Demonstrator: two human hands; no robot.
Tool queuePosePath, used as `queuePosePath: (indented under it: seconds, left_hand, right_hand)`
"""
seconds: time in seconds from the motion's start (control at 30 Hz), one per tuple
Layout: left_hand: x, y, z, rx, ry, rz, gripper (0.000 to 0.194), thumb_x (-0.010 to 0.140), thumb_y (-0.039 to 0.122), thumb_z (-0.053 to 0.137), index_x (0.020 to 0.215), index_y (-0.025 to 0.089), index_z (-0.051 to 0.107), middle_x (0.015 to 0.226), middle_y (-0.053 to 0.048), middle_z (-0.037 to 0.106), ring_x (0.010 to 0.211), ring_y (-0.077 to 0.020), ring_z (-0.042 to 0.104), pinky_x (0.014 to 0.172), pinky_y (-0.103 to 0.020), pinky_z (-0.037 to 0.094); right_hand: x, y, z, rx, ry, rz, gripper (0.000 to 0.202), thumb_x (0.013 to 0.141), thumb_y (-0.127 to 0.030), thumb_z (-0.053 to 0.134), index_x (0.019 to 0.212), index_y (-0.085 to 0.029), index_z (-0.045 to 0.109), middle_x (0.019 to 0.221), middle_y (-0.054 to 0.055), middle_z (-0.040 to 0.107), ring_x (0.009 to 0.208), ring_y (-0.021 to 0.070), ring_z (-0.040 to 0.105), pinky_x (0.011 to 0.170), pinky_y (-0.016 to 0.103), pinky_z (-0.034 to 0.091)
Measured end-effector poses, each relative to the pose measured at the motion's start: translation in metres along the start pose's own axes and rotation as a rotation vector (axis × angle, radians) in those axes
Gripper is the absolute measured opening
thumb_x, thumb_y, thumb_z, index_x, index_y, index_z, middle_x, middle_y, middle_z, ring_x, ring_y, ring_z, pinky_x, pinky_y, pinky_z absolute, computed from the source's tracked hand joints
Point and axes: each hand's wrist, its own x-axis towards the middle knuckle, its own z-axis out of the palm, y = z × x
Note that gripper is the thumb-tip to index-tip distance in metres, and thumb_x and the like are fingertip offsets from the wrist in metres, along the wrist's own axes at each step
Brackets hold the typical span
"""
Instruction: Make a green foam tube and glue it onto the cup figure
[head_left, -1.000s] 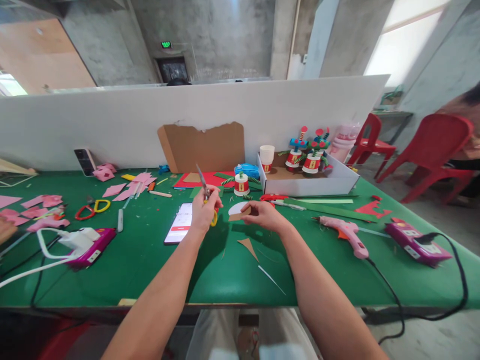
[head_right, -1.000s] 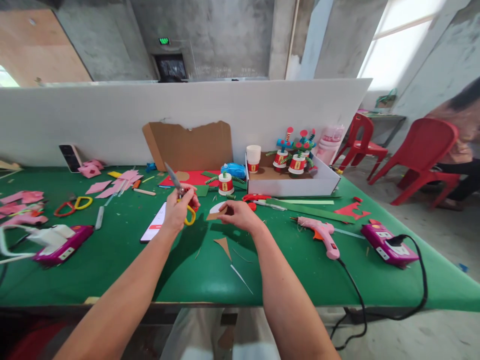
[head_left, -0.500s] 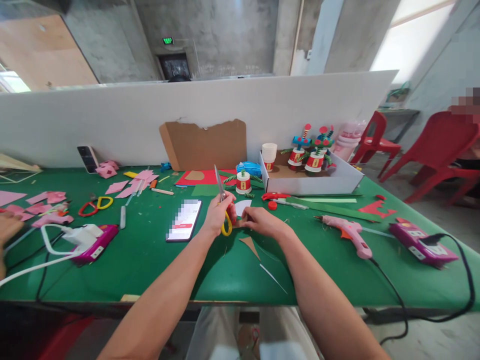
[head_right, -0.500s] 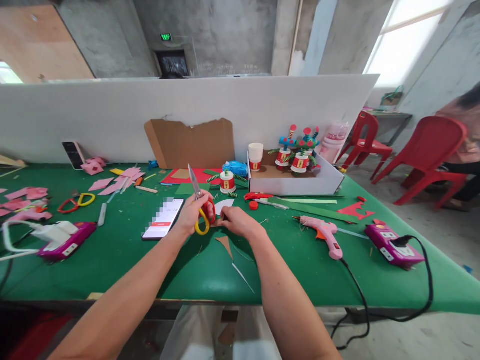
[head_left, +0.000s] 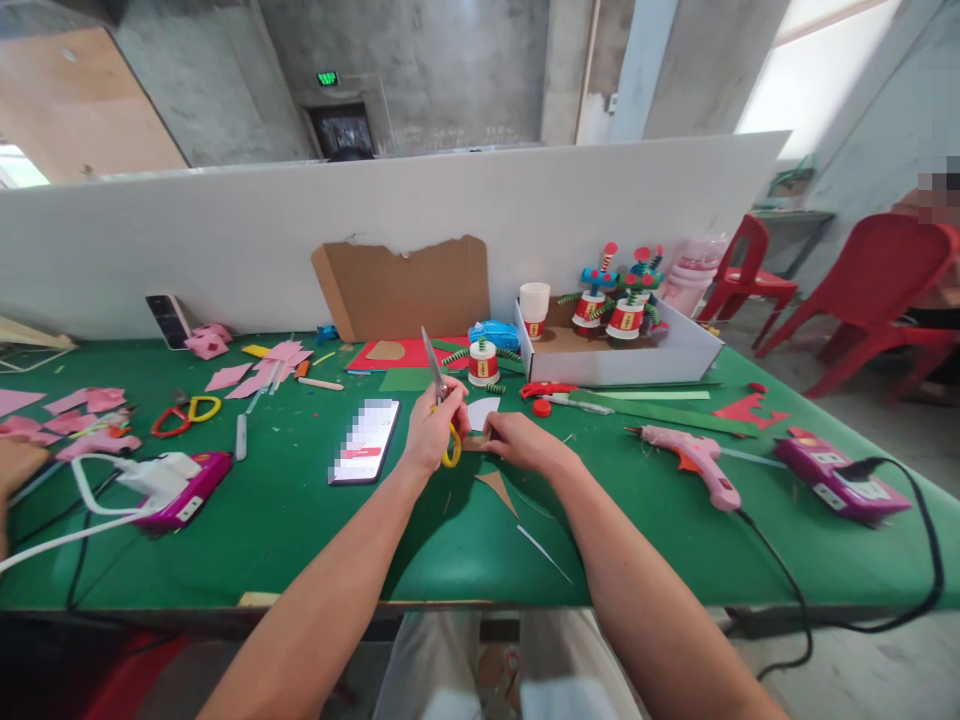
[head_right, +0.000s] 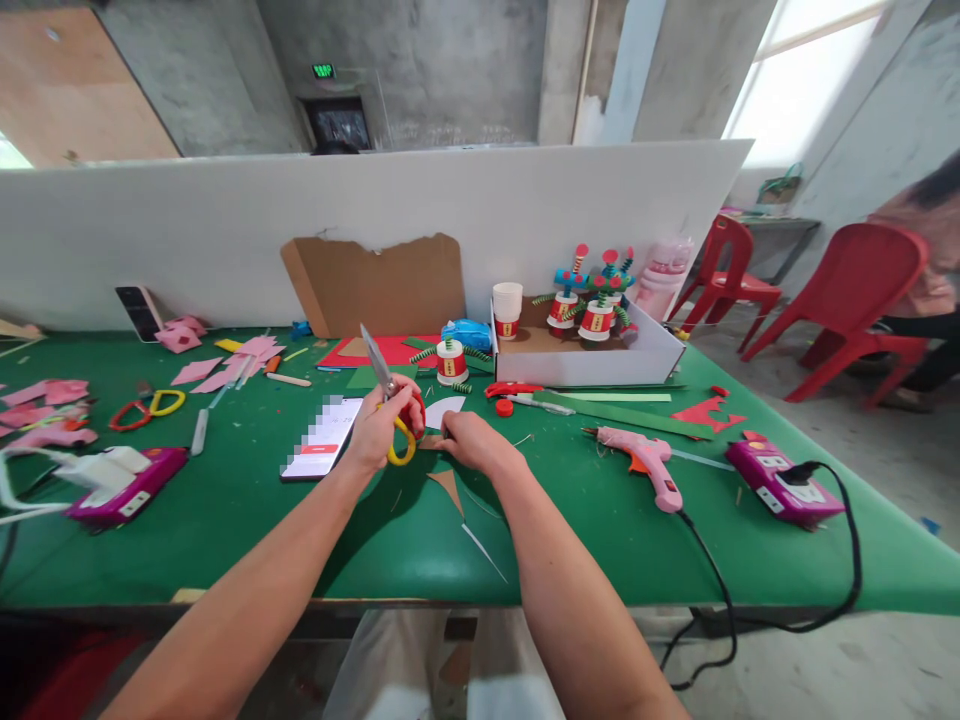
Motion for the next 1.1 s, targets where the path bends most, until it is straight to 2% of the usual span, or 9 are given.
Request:
queuePosePath:
  seconds: [0.2, 0.4, 0.57, 0.73, 0.93, 1.1]
  left_hand:
    - [0.002, -0.0049, 0.0003, 0.066, -0.061, -0.07, 0.019, 0.078, 0.038, 0.055, 0.076, 0.019, 0.05, 0.045, 0.006, 0.048, 0.037, -0.0094, 0.046, 0.038, -0.019, 0.036]
    - [0.0028, -0.0013, -0.003, -0.083, -0.006, 0.019, 0.021, 0.078, 0.04, 0.056, 0.079, 0.019, 0.049, 0.046, 0.006, 0.051, 0.041, -0.0108, 0.051, 0.043, -0.02, 0.041]
    - [0.0048, -0.0054, -0.0042, -0.086, -0.087, -0.106, 0.023, 0.076, 0.041, 0.058, 0.079, 0.02, 0.049, 0.045, 0.006, 0.05, 0.04, -0.0117, 0.051, 0.041, -0.021, 0.041]
    - [0.0035, -0.0007, -0.0041, -0.097, -0.001, 0.012, 0.023, 0.077, 0.04, 0.057, 0.079, 0.02, 0.049, 0.046, 0.006, 0.051, 0.04, -0.0111, 0.052, 0.043, -0.021, 0.042]
    - [0.0021, -0.0032, 0.0007, 0.021, -0.057, -0.083, 0.022, 0.077, 0.04, 0.056, 0.076, 0.019, 0.049, 0.045, 0.006, 0.05, 0.036, -0.0103, 0.048, 0.038, -0.02, 0.038]
    - [0.0033, -0.0056, -0.0021, -0.074, 0.011, 0.033, 0.024, 0.077, 0.042, 0.056, 0.08, 0.02, 0.049, 0.047, 0.005, 0.052, 0.041, -0.0113, 0.053, 0.044, -0.021, 0.042]
  right_hand:
    - [0.0014, 0.0021, 0.0002, -0.022, -0.009, -0.001, 0.006, 0.082, -0.017, 0.06, 0.085, -0.012, 0.059, 0.079, 0.006, 0.064, 0.069, 0.013, 0.053, 0.06, 0.021, 0.034]
    - [0.0005, -0.0016, -0.0021, -0.039, -0.02, -0.005, 0.012, 0.081, -0.023, 0.064, 0.085, -0.013, 0.059, 0.08, 0.006, 0.064, 0.07, 0.0135, 0.054, 0.06, 0.021, 0.033]
    - [-0.0002, -0.0027, -0.0026, -0.049, -0.018, -0.011, 0.015, 0.084, -0.027, 0.06, 0.084, -0.013, 0.058, 0.079, 0.007, 0.064, 0.068, 0.014, 0.052, 0.06, 0.022, 0.033]
    - [-0.0005, -0.0032, -0.003, -0.053, -0.02, -0.024, 0.01, 0.082, -0.022, 0.062, 0.085, -0.012, 0.059, 0.081, 0.007, 0.064, 0.07, 0.0146, 0.052, 0.061, 0.022, 0.033]
    - [-0.0007, -0.0028, -0.0028, -0.03, 0.002, -0.022, 0.011, 0.083, -0.022, 0.06, 0.085, -0.012, 0.059, 0.08, 0.007, 0.063, 0.069, 0.014, 0.052, 0.06, 0.022, 0.033]
    - [0.0002, -0.0016, -0.0014, -0.044, 0.013, -0.032, 0.011, 0.08, -0.021, 0.063, 0.085, -0.012, 0.059, 0.08, 0.006, 0.063, 0.071, 0.0136, 0.052, 0.062, 0.022, 0.033]
